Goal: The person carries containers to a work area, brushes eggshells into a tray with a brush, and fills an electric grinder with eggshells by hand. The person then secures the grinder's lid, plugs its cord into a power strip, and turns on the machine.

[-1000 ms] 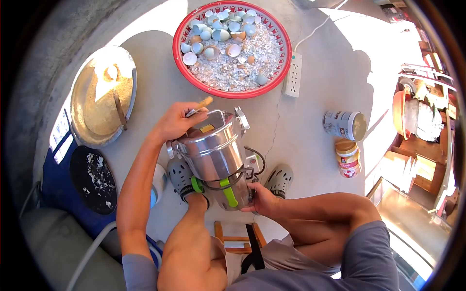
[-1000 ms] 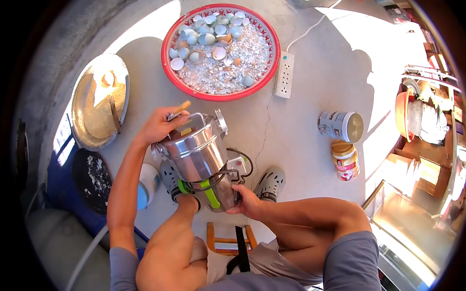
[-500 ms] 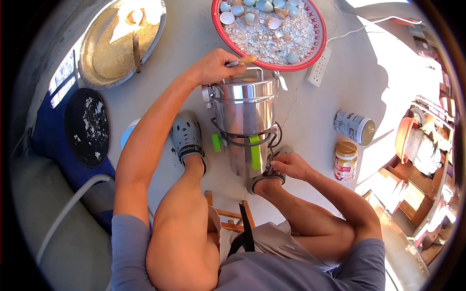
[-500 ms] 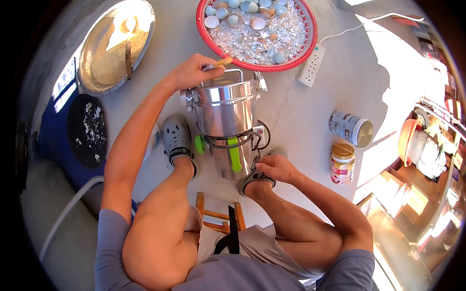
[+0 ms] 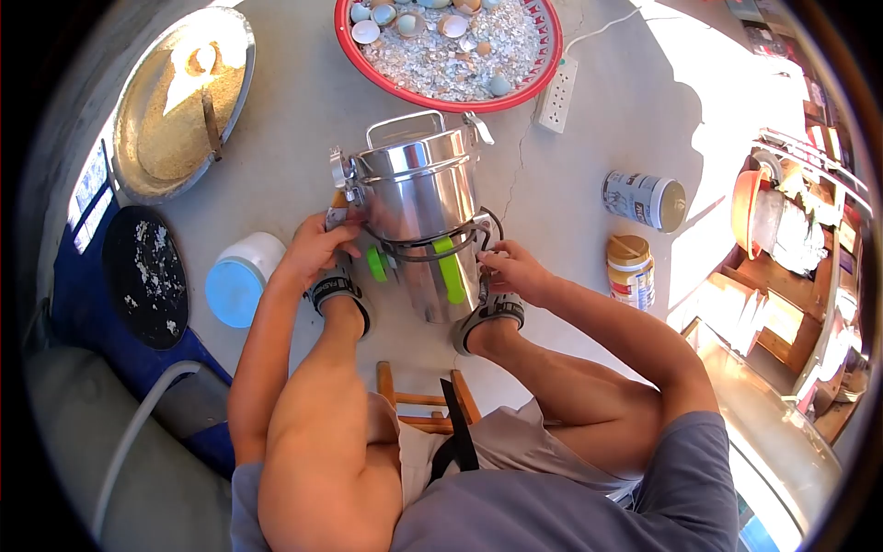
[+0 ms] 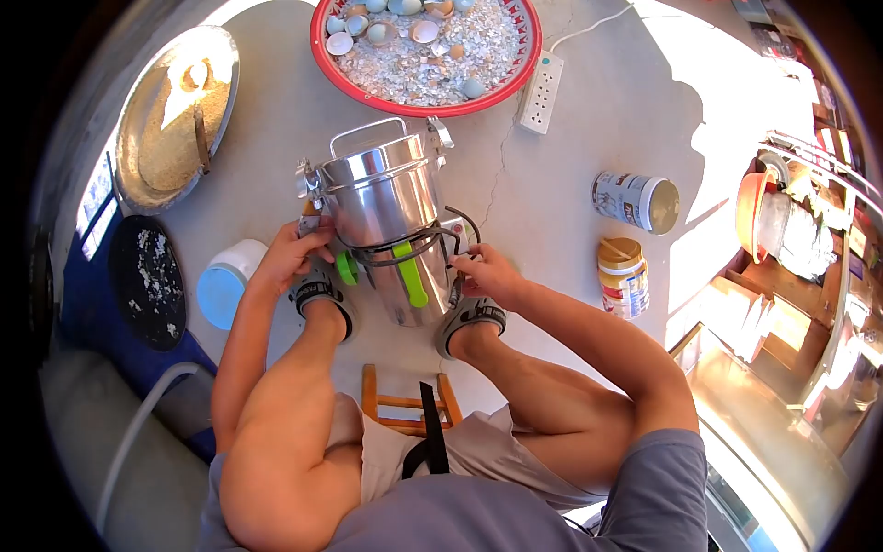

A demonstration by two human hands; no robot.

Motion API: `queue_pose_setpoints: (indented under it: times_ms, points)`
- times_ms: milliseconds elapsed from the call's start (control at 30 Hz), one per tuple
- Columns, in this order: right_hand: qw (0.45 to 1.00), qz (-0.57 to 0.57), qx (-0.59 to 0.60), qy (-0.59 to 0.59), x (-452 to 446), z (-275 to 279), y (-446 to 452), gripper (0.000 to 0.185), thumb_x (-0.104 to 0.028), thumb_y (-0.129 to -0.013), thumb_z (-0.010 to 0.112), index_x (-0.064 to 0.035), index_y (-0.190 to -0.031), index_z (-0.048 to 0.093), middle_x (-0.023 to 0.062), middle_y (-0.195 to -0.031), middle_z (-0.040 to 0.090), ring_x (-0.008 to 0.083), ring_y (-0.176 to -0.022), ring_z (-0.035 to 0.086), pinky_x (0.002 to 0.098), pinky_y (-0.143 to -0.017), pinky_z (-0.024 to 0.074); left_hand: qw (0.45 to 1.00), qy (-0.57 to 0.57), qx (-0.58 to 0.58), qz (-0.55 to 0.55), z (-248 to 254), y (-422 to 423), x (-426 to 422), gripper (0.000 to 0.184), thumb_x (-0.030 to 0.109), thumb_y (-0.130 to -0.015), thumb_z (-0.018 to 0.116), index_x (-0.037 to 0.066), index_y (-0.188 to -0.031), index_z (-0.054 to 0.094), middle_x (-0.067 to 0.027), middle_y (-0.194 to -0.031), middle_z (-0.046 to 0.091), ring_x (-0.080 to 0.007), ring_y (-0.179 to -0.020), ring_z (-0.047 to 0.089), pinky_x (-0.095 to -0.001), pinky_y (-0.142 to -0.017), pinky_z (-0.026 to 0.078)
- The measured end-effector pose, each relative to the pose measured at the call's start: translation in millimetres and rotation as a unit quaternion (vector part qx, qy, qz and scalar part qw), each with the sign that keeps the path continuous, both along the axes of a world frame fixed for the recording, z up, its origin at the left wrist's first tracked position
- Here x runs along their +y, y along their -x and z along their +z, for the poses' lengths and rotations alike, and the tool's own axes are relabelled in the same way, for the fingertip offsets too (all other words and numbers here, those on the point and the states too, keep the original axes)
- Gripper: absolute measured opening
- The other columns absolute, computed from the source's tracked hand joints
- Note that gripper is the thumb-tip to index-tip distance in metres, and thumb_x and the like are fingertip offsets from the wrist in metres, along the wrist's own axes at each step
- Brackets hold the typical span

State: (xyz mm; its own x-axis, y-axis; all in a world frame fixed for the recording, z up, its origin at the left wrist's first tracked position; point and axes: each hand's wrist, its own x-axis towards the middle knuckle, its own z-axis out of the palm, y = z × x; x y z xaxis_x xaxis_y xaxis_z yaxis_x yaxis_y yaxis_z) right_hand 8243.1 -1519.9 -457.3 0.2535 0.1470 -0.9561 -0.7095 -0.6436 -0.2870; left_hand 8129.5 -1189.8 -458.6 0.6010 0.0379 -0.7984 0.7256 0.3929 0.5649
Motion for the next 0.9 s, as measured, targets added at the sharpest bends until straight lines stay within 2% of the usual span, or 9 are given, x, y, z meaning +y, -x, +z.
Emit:
queue_pose_setpoints:
  times_ms: [100, 300, 367, 400, 467, 633, 733, 833, 900]
  points:
    - [0.976, -0.135, 0.135, -0.101, 0.4, -8.1, 19.6, 0.045, -0.027, -0.097, 0.057, -0.0009, -0.131, 0.044, 0.0096, -0.103, 0.059, 0.0203, -0.089, 0.064, 0.0368, -0.079, 0.0586, 0.999, 0.047, -0.002, -0.026, -26.3, 7.1, -3.7, 0.022, 0.014, -0.088, 0.061, 0.004, -0.108, 0.059, -0.0047, -0.085, 0.065, -0.008, -0.063, 0.058, -0.0183, -0.04, 0.026]
    - [0.996, 0.017, 0.084, -0.026, -31.5, -20.6, 4.3, 0.033, -0.013, -0.089, 0.065, -0.0007, -0.117, 0.054, 0.009, -0.106, 0.061, 0.0185, -0.088, 0.064, 0.0348, -0.076, 0.0583, 0.998, 0.051, -0.007, 0.033, -24.7, 1.6, -4.3, 0.015, 0.01, -0.085, 0.06, 0.004, -0.099, 0.06, -0.0054, -0.084, 0.063, -0.0094, -0.059, 0.055, -0.0197, -0.04, 0.027]
    - [0.985, 0.154, -0.076, 0.017, -28.2, -21.9, -4.5, 0.03, -0.011, -0.085, 0.066, -0.0002, -0.112, 0.056, 0.009, -0.101, 0.06, 0.0185, -0.085, 0.063, 0.0334, -0.075, 0.0543, 0.997, 0.048, -0.021, 0.05, -23.6, -0.7, -2.5, 0.013, 0.009, -0.084, 0.059, 0.003, -0.096, 0.06, -0.0051, -0.084, 0.062, -0.0095, -0.059, 0.053, -0.0199, -0.04, 0.027]
    - [0.985, 0.156, -0.075, 0.013, -25.2, -22.5, -6.3, 0.03, -0.011, -0.085, 0.066, -0.0002, -0.112, 0.056, 0.009, -0.101, 0.06, 0.0185, -0.085, 0.063, 0.0334, -0.075, 0.0543, 0.996, 0.046, -0.034, 0.069, -22.8, 0.0, -0.6, 0.011, 0.008, -0.084, 0.058, 0.003, -0.094, 0.06, -0.0047, -0.083, 0.061, -0.0096, -0.058, 0.051, -0.02, -0.041, 0.027]
    - [0.932, 0.158, -0.317, -0.08, -5.1, -8.1, -11.7, 0.026, -0.009, -0.082, 0.067, -0.0007, -0.104, 0.057, 0.008, -0.095, 0.057, 0.0192, -0.081, 0.06, 0.0325, -0.074, 0.0498, 0.994, 0.067, -0.046, 0.066, -23.4, 4.3, 5.4, 0.01, 0.008, -0.083, 0.06, 0.003, -0.092, 0.061, -0.0043, -0.083, 0.061, -0.0094, -0.059, 0.051, -0.0201, -0.041, 0.027]
    - [0.886, 0.157, -0.343, -0.27, 36.5, 21.3, -32.1, 0.017, -0.003, -0.079, 0.066, -0.0019, -0.088, 0.052, 0.0084, -0.089, 0.053, 0.02, -0.08, 0.056, 0.0323, -0.072, 0.0465, 0.992, 0.117, -0.049, -0.001, -6.1, 27.8, 13.8, 0.009, 0.006, -0.079, 0.069, 0.004, -0.086, 0.064, -0.002, -0.083, 0.06, -0.0073, -0.063, 0.049, -0.0196, -0.044, 0.029]
    - [0.816, 0.277, -0.416, -0.289, 36.9, 29.5, -41.0, 0.017, -0.005, -0.083, 0.068, -0.0027, -0.088, 0.051, 0.0093, -0.085, 0.054, 0.0231, -0.076, 0.056, 0.0333, -0.065, 0.0463, 0.97, 0.086, -0.21, -0.087, 8.7, 32.2, 7.6, 0.017, 0.006, -0.078, 0.077, 0.007, -0.09, 0.065, 0.0028, -0.078, 0.059, -0.0031, -0.06, 0.047, -0.0203, -0.049, 0.034]
    - [0.781, 0.334, -0.44, -0.289, 38.4, 48.7, -38.4, 0.017, -0.007, -0.086, 0.069, -0.0041, -0.088, 0.053, 0.0094, -0.08, 0.058, 0.0243, -0.068, 0.057, 0.0348, -0.06, 0.0464, 0.978, 0.153, -0.132, -0.056, 28.5, 24.5, 10.4, 0.017, 0.004, -0.081, 0.076, 0.007, -0.092, 0.063, 0.0033, -0.074, 0.057, -0.0032, -0.056, 0.046, -0.0202, -0.047, 0.034]
    - [0.778, 0.297, -0.461, -0.306, 46.9, 64.6, -37.9, 0.016, -0.008, -0.086, 0.069, -0.0043, -0.088, 0.053, 0.0095, -0.076, 0.059, 0.0257, -0.064, 0.057, 0.0357, -0.058, 0.0463, 0.983, 0.101, -0.15, 0.0, 29.9, 20.4, 6.3, 0.017, 0.003, -0.082, 0.074, 0.007, -0.093, 0.062, 0.0031, -0.072, 0.056, -0.0034, -0.054, 0.046, -0.0199, -0.045, 0.033]
